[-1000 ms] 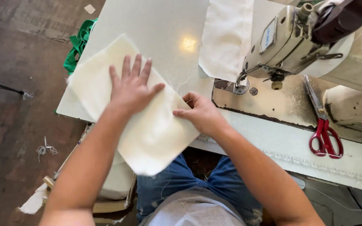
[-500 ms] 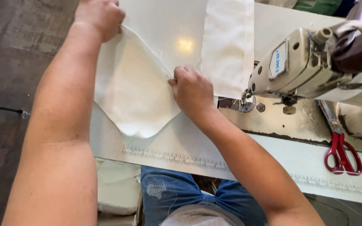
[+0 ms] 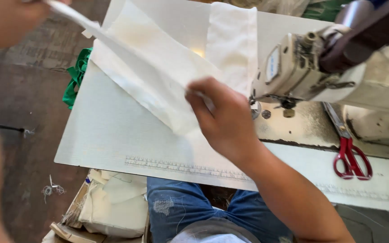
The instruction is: Folding the edges of white fabric pieces on a sewing machine table to prepare them for sewing.
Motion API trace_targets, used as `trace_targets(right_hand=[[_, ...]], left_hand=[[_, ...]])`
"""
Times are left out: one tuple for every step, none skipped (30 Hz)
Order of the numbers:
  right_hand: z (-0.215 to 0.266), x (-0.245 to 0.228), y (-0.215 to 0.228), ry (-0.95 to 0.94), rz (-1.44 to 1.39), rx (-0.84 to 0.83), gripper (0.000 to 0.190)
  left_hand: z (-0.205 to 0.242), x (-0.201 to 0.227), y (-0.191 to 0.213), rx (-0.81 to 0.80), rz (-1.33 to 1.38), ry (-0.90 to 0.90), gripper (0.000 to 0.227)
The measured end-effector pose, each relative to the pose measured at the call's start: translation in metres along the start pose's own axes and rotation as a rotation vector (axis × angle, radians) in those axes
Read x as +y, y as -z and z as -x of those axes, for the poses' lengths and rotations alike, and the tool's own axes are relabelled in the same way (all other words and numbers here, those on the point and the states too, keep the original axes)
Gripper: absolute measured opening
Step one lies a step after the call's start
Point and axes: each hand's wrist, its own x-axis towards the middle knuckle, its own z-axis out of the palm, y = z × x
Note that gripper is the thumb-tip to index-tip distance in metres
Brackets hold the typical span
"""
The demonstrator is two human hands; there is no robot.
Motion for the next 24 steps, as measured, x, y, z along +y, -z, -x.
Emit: trace_targets(right_hand=[[0.018,-0.009,0.026,-0.004,0.007,0.008,0.005],[0.036,-0.019,0.051,-0.142,-0.088,-0.037,0.007],[0.054,-0.029,0.075,-0.278,-0.184,-0.084,0.011],[0.065,-0.036,0.096,-0.28,-0.184,-0.085,0.011],[0.077,-0.043,0.116,-0.585,-0.285,0.029,0.016],[0.088,-0.051,0.137,-0.89,-0.38,0.149,0.023],[0.089,-0.039,0.149,-0.892,-0.377,0.149,0.023],[0.091,-0.026,0.161,-0.919,-0.105,0.068,0.016],[0.092,-0.014,0.173,-0.936,0.167,-0.015,0.014],[0.086,-0.003,0.173,-0.942,0.172,-0.012,0.014],[0.08,0.009,0.173,-1.029,0.287,-0.13,0.018],[0.076,0.022,0.173,-1.119,0.403,-0.251,0.024],[0.082,0.054,0.168,-1.132,0.405,-0.25,0.024],[0.094,0.086,0.164,-1.01,0.41,-0.309,0.023],[0.107,0.118,0.16,-0.888,0.413,-0.366,0.023],[0.122,0.14,0.154,-0.916,0.422,-0.37,0.023],[0.136,0.162,0.148,-0.709,0.429,-0.289,0.018],[0.147,0.184,0.141,-0.492,0.43,-0.206,0.016],[0.151,0.184,0.141,-0.51,0.436,-0.206,0.016],[0.153,0.184,0.139,-0.423,0.45,-0.222,0.011],[0.155,0.184,0.135,-0.336,0.462,-0.236,0.008],[0.161,0.188,0.137,-0.344,0.46,-0.245,0.008],[0.168,0.192,0.138,-0.091,0.514,-0.185,0.013],[0.174,0.195,0.138,0.165,0.558,-0.125,0.023]], left_hand=[[0.01,0.007,-0.001,0.038,0.141,-0.011,0.01],[0.023,0.015,-0.003,0.073,0.284,-0.015,0.007],[0.036,0.024,-0.006,0.107,0.427,-0.018,0.006],[0.032,0.079,0.021,0.105,0.429,-0.018,0.006],[0.044,0.139,0.056,0.011,0.454,0.045,0.015],[0.075,0.204,0.092,-0.082,0.48,0.106,0.026],[0.068,0.242,0.101,-0.083,0.484,0.105,0.026],[0.06,0.279,0.111,-0.056,0.478,0.025,0.015],[0.052,0.316,0.121,-0.028,0.472,-0.056,0.008],[0.037,0.329,0.11,-0.03,0.478,-0.061,0.008],[0.022,0.344,0.099,-0.303,0.421,0.158,0.015],[0.007,0.358,0.087,-0.575,0.35,0.378,0.025],[0.002,0.354,0.053,-0.584,0.353,0.369,0.025],[-0.003,0.352,0.015,-0.511,0.42,0.34,0.02],[-0.008,0.352,-0.024,-0.439,0.489,0.313,0.014],[-0.007,0.337,-0.063,-0.46,0.503,0.298,0.014],[-0.007,0.324,-0.103,-0.329,0.335,0.136,0.012],[-0.009,0.308,-0.141,-0.187,0.166,-0.026,0.012],[-0.008,0.309,-0.14,-0.196,0.177,-0.039,0.012],[-0.004,0.307,-0.138,-0.135,0.266,-0.088,0.011],[-0.001,0.304,-0.135,-0.072,0.355,-0.136,0.013],[0.008,0.307,-0.133,-0.082,0.361,-0.134,0.013],[0.018,0.309,-0.131,0.009,0.295,-0.197,0.009],[0.028,0.312,-0.128,0.101,0.228,-0.257,0.011]])
